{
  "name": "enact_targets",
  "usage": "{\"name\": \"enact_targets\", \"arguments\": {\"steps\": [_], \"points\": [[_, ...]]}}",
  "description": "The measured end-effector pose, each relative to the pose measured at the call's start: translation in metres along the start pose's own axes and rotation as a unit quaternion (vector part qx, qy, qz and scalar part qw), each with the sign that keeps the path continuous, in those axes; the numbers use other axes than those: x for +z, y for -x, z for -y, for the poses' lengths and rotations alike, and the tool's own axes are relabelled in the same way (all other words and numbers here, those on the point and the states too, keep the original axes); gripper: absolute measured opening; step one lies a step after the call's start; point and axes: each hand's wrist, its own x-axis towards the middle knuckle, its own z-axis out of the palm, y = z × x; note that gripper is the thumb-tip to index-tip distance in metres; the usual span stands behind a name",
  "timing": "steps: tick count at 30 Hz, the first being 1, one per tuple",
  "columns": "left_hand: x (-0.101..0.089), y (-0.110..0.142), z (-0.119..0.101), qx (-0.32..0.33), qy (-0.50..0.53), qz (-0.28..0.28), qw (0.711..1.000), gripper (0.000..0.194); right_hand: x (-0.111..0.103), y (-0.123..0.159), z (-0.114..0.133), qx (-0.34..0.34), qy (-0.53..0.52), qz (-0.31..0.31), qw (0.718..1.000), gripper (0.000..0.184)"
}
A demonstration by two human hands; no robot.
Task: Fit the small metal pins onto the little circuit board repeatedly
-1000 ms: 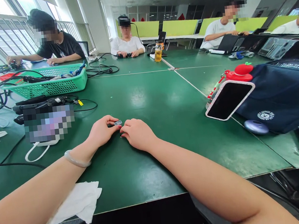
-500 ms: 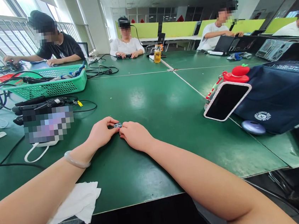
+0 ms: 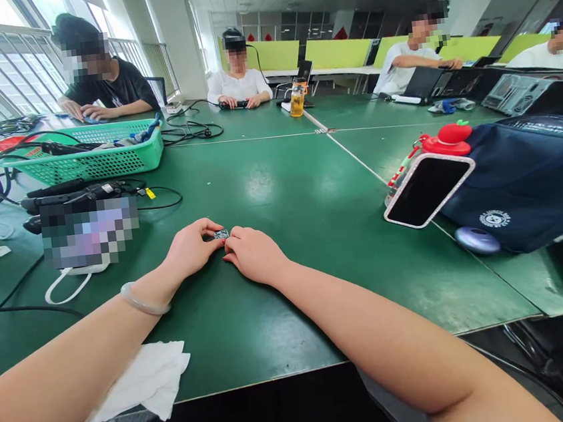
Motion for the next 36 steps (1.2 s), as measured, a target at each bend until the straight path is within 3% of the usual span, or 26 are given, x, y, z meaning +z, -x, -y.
{"name": "enact_targets", "arguments": {"steps": [12,19,22,30,36], "points": [[0.0,0.002,-0.002,0.015,0.01,0.021,1.0,0.023,0.001,-0.001,-0.007,-0.023,0.024,0.011,0.999,0.017],[0.001,0.005,-0.006,0.059,0.044,0.044,0.996,0.023,-0.004,-0.001,-0.014,0.022,-0.061,-0.108,0.992,0.016],[0.001,0.007,-0.009,0.072,0.064,0.056,0.994,0.023,-0.004,-0.001,-0.014,0.018,-0.057,-0.13,0.99,0.016],[0.0,0.009,-0.011,0.087,0.092,0.071,0.989,0.023,-0.005,-0.001,-0.016,0.016,-0.03,-0.13,0.991,0.017],[-0.001,0.003,-0.002,0.044,0.046,0.02,0.998,0.024,-0.01,0.003,-0.01,0.027,-0.055,-0.111,0.992,0.019]]}}
